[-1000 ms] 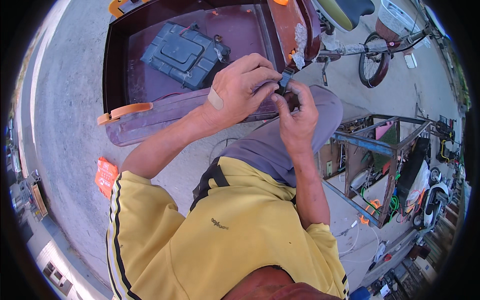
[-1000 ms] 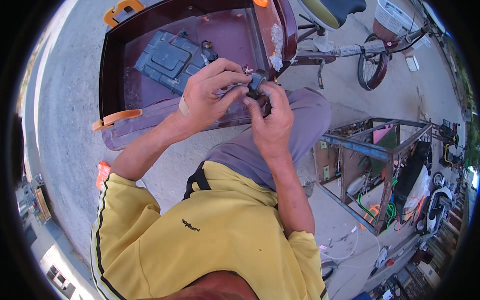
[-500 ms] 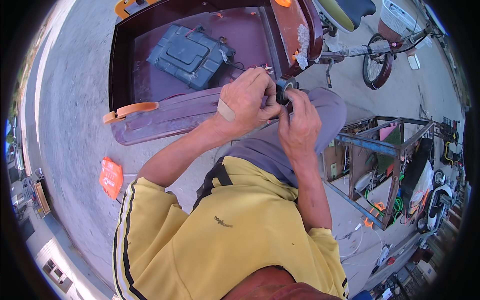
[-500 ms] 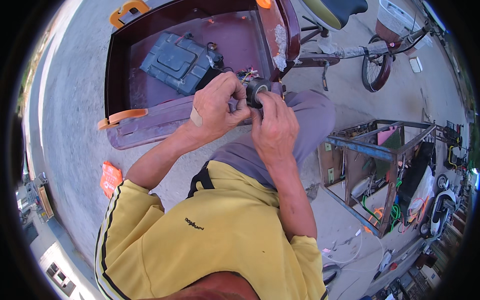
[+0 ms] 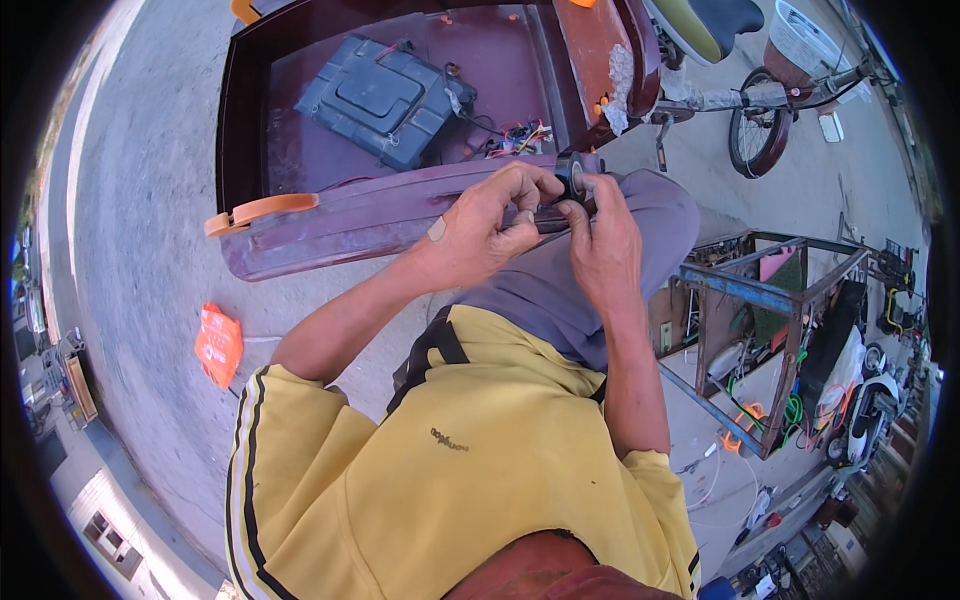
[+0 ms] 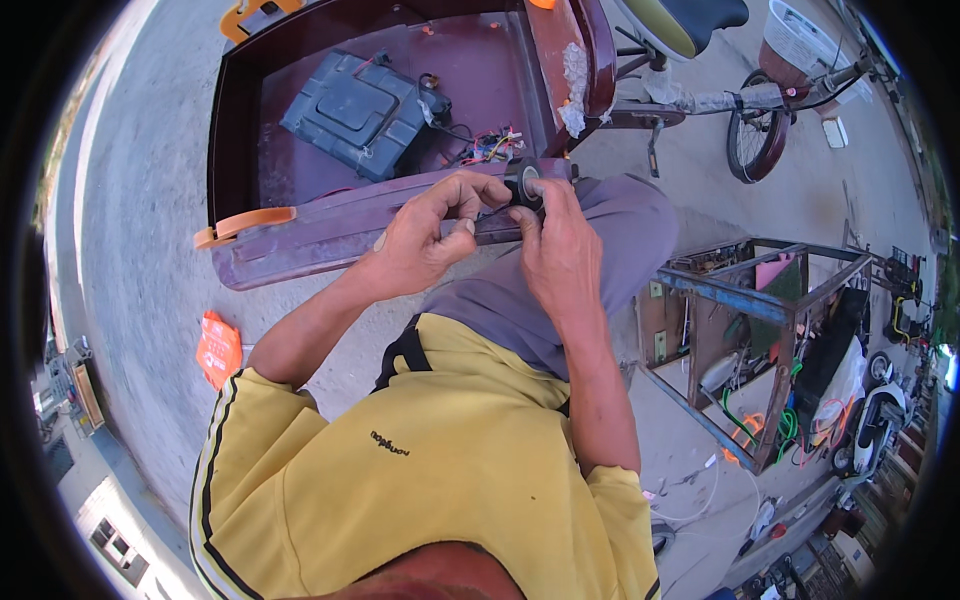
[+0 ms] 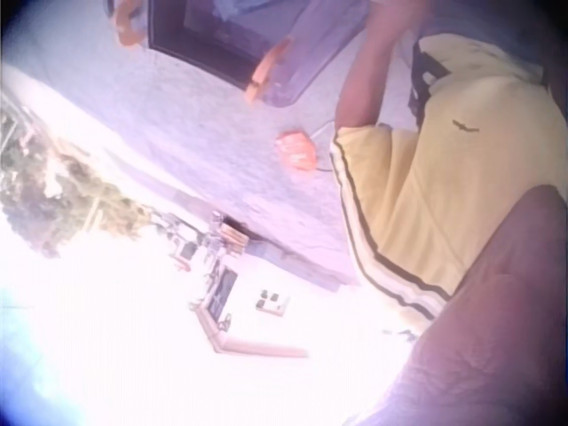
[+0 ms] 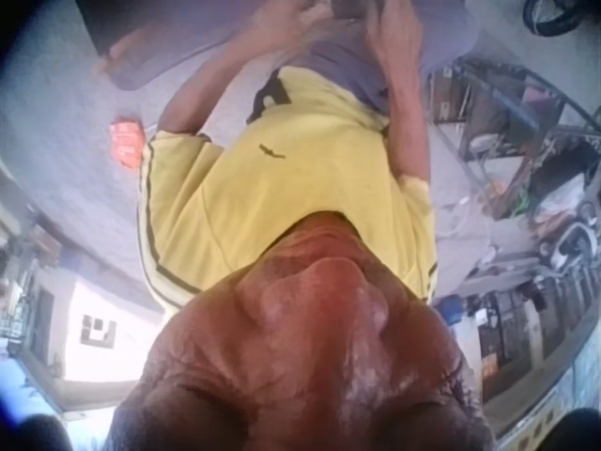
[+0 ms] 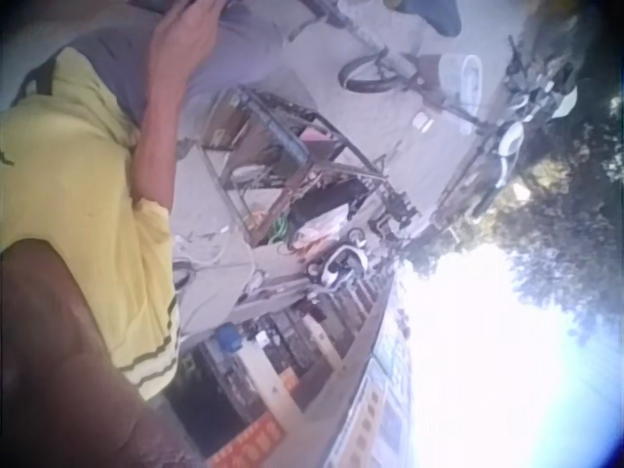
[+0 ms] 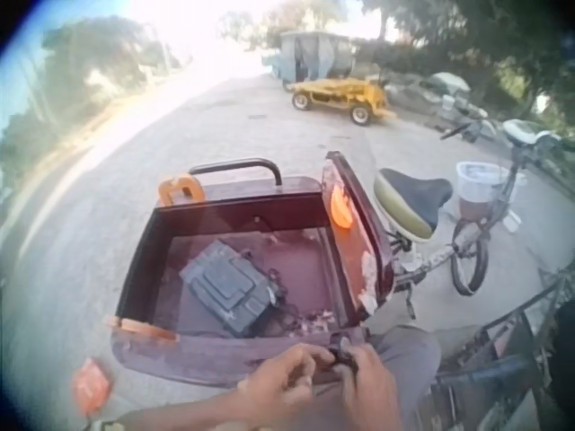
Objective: The person works on the wiring inside the storage compartment of a motorized tricycle. They use electrical tape to insulate wire connections and a wire stripper to prepare the wires. The task involves careful manipulation of small components within a confined space.
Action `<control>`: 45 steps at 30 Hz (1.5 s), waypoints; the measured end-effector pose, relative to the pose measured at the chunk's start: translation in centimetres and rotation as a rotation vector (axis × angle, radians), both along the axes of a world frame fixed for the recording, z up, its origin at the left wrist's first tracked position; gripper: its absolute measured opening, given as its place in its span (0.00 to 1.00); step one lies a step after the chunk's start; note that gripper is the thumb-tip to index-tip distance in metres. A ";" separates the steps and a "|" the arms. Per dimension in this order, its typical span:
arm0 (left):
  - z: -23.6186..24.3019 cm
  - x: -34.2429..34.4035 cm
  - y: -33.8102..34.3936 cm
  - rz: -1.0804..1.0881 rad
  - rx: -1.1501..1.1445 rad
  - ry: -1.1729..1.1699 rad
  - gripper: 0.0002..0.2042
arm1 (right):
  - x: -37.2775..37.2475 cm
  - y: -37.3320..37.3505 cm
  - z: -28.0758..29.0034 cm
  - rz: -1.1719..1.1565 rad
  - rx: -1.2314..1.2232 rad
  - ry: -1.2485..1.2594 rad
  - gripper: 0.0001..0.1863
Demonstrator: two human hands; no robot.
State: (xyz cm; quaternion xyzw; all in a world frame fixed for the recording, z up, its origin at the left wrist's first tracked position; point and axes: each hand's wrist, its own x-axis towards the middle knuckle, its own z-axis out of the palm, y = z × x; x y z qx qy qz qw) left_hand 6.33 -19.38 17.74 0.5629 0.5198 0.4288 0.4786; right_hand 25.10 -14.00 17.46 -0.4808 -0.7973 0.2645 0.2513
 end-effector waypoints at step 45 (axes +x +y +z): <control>0.5 -2.1 0.3 0.237 1.112 0.680 0.26 | -0.1 3.0 6.5 -0.053 0.717 0.301 0.20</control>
